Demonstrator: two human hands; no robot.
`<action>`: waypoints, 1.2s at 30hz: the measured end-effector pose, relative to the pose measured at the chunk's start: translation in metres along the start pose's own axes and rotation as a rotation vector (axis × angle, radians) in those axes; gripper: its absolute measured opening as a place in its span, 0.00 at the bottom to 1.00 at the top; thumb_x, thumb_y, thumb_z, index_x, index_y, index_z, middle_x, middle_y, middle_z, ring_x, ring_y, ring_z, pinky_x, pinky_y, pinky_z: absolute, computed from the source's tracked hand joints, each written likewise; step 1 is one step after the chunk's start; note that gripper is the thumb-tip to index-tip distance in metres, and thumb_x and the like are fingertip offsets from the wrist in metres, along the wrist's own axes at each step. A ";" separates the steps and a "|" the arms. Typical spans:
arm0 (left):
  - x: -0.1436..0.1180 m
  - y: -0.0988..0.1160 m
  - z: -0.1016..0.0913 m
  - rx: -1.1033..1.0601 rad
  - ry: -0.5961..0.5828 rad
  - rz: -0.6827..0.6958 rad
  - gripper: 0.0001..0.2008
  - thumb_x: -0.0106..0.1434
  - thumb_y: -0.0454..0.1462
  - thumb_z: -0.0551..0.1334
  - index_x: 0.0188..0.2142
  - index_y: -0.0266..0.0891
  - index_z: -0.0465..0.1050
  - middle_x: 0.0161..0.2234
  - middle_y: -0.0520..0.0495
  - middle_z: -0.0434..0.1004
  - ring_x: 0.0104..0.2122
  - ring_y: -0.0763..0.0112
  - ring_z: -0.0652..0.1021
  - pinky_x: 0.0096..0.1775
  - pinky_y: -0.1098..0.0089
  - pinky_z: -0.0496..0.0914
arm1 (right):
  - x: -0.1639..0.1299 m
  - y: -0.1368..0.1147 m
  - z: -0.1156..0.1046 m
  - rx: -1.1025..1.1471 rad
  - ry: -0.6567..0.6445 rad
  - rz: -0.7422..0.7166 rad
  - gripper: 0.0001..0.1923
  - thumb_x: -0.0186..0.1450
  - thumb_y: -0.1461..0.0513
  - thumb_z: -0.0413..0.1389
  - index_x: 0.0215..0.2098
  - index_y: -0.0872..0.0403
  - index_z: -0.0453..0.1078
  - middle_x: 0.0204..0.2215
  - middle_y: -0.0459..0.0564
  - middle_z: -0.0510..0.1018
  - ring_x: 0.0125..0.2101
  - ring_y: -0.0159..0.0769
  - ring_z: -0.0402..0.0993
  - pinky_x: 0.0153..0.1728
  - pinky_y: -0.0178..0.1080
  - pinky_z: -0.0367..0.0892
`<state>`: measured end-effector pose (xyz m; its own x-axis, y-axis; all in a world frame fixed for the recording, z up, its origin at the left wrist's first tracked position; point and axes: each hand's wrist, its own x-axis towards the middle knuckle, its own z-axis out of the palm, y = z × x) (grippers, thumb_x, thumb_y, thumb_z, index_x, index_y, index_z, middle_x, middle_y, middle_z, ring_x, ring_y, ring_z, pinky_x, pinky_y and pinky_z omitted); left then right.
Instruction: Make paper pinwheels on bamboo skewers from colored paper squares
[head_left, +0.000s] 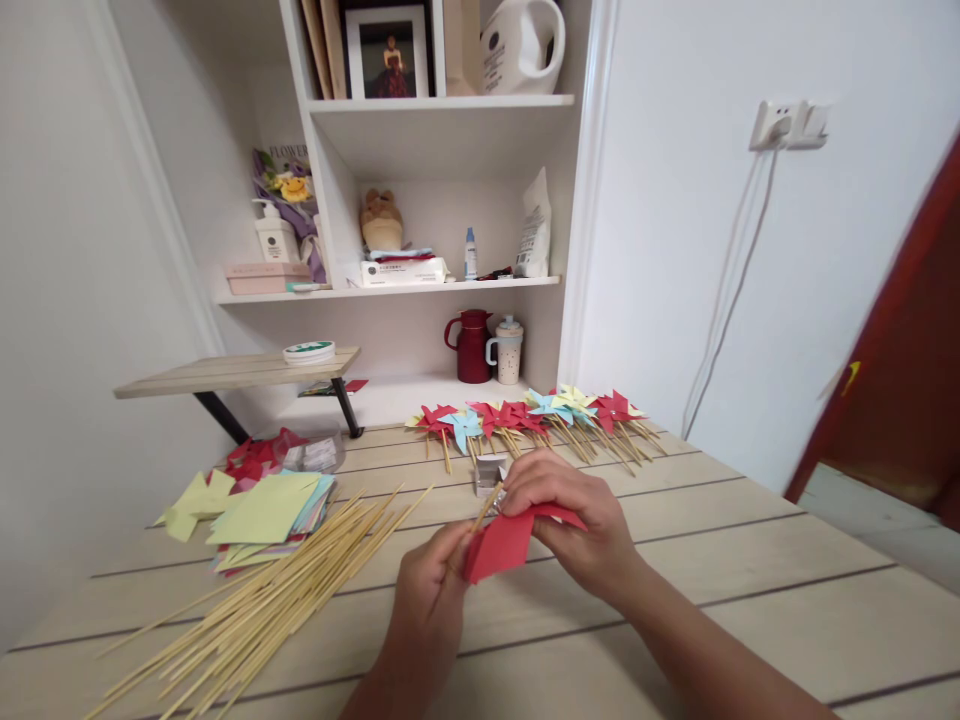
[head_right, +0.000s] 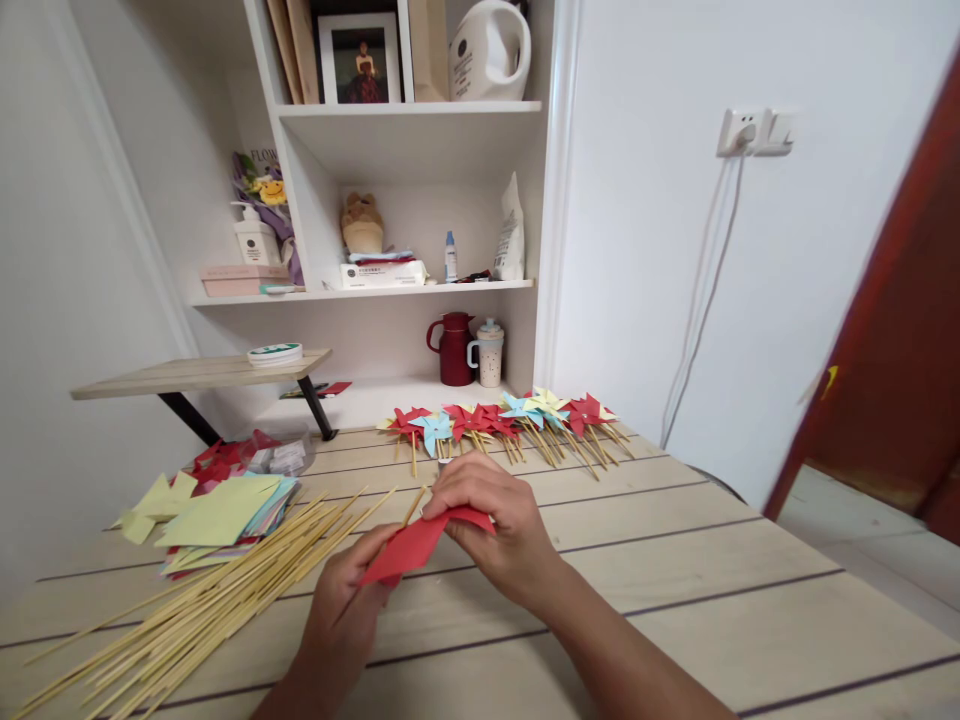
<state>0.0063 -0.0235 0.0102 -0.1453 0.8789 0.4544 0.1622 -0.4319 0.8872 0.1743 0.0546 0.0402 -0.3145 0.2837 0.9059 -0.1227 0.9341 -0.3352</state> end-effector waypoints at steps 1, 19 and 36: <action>0.000 0.000 0.000 0.009 -0.004 0.001 0.16 0.61 0.46 0.62 0.38 0.38 0.83 0.23 0.49 0.74 0.25 0.67 0.70 0.32 0.69 0.66 | 0.000 0.000 0.000 0.002 0.000 0.005 0.06 0.66 0.65 0.59 0.38 0.48 0.77 0.30 0.50 0.80 0.36 0.40 0.75 0.39 0.45 0.72; 0.004 -0.011 -0.003 0.163 0.082 0.235 0.10 0.62 0.39 0.62 0.39 0.45 0.84 0.34 0.46 0.84 0.32 0.61 0.80 0.36 0.69 0.71 | -0.001 -0.001 -0.002 0.012 0.030 0.018 0.09 0.64 0.69 0.60 0.38 0.48 0.76 0.31 0.48 0.79 0.37 0.40 0.75 0.39 0.45 0.71; 0.003 -0.016 -0.009 0.726 0.331 0.700 0.14 0.66 0.28 0.57 0.43 0.41 0.80 0.32 0.50 0.84 0.29 0.69 0.81 0.33 0.70 0.71 | -0.002 -0.001 0.002 0.045 -0.010 0.012 0.08 0.64 0.69 0.60 0.38 0.49 0.76 0.30 0.49 0.79 0.37 0.39 0.74 0.39 0.44 0.70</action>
<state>-0.0058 -0.0156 -0.0012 -0.0347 0.3345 0.9417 0.8405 -0.5000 0.2086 0.1733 0.0530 0.0381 -0.3255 0.2922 0.8993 -0.1610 0.9200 -0.3572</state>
